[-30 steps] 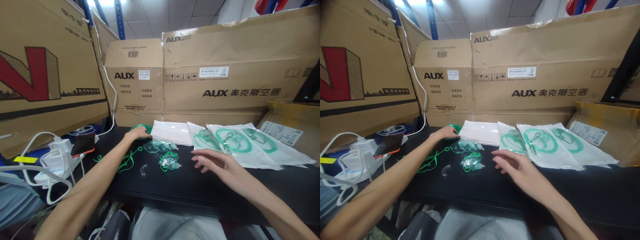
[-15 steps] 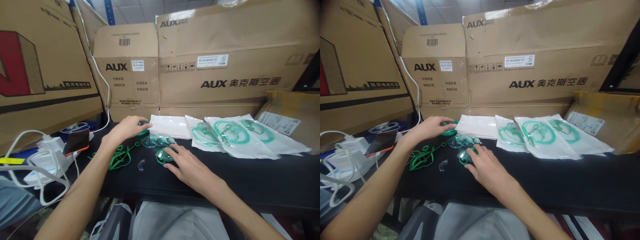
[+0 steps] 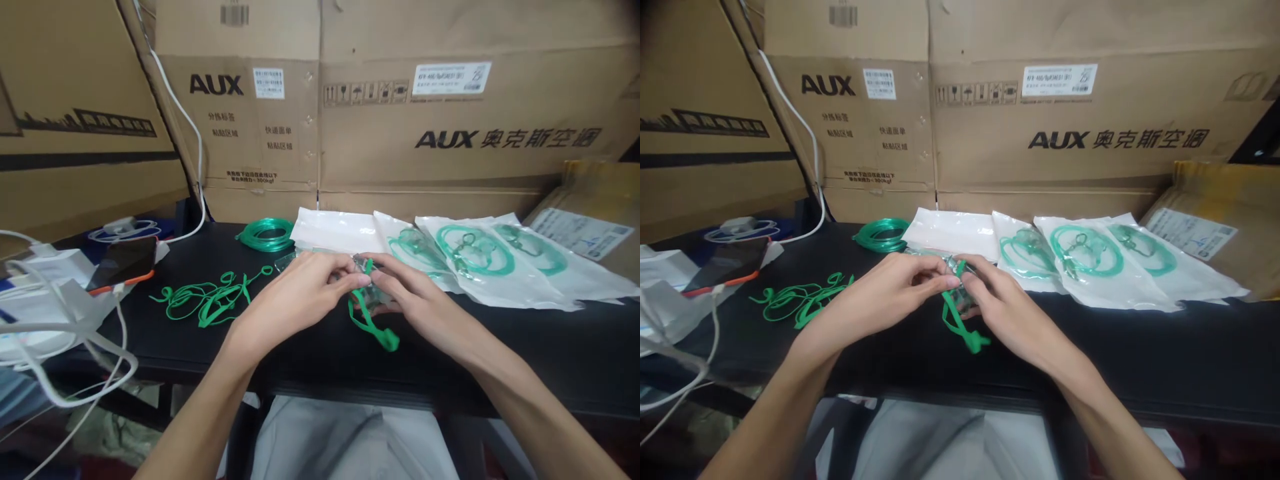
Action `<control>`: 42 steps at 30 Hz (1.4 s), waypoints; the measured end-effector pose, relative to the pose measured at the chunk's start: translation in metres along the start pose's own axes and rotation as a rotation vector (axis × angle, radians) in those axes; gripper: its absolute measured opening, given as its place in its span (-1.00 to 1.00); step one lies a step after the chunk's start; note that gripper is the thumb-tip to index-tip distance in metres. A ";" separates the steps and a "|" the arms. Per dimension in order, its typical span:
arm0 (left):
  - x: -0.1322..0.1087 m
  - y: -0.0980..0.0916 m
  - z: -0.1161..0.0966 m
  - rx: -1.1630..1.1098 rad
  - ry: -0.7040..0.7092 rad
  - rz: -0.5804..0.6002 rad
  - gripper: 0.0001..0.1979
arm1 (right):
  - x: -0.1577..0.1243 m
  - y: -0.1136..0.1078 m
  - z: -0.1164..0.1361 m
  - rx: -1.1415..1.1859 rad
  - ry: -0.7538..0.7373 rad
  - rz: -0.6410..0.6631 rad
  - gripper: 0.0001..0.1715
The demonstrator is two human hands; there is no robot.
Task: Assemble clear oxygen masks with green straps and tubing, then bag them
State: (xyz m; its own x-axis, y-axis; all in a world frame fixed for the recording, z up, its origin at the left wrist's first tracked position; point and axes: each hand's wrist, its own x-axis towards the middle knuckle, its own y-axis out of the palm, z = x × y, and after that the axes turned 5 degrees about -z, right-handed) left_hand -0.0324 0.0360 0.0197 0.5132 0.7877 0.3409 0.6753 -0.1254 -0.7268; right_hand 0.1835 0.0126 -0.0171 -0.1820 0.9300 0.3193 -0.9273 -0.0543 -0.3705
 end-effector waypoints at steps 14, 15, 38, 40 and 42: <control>0.010 0.020 0.008 -0.018 -0.102 0.267 -0.65 | -0.002 -0.026 -0.004 -0.070 0.024 0.183 -0.40; 0.011 0.018 0.008 -0.012 -0.111 0.285 -0.65 | -0.001 -0.027 -0.004 -0.092 0.031 0.196 -0.42; 0.007 0.034 0.008 0.153 0.081 0.119 -0.82 | -0.005 -0.056 0.002 -0.371 -0.044 0.205 -0.39; 0.007 0.036 0.007 0.141 0.085 0.131 -0.92 | -0.006 -0.054 0.005 -0.365 -0.057 0.247 -0.47; 0.006 0.034 0.009 0.151 0.068 0.155 -0.89 | -0.007 -0.056 0.007 -0.388 -0.049 0.279 -0.51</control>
State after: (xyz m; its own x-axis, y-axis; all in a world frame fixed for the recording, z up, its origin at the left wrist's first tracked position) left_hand -0.0110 0.0422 -0.0083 0.6425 0.7231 0.2534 0.5009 -0.1461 -0.8531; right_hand 0.2347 0.0069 0.0074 -0.4303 0.8806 0.1984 -0.6520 -0.1512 -0.7430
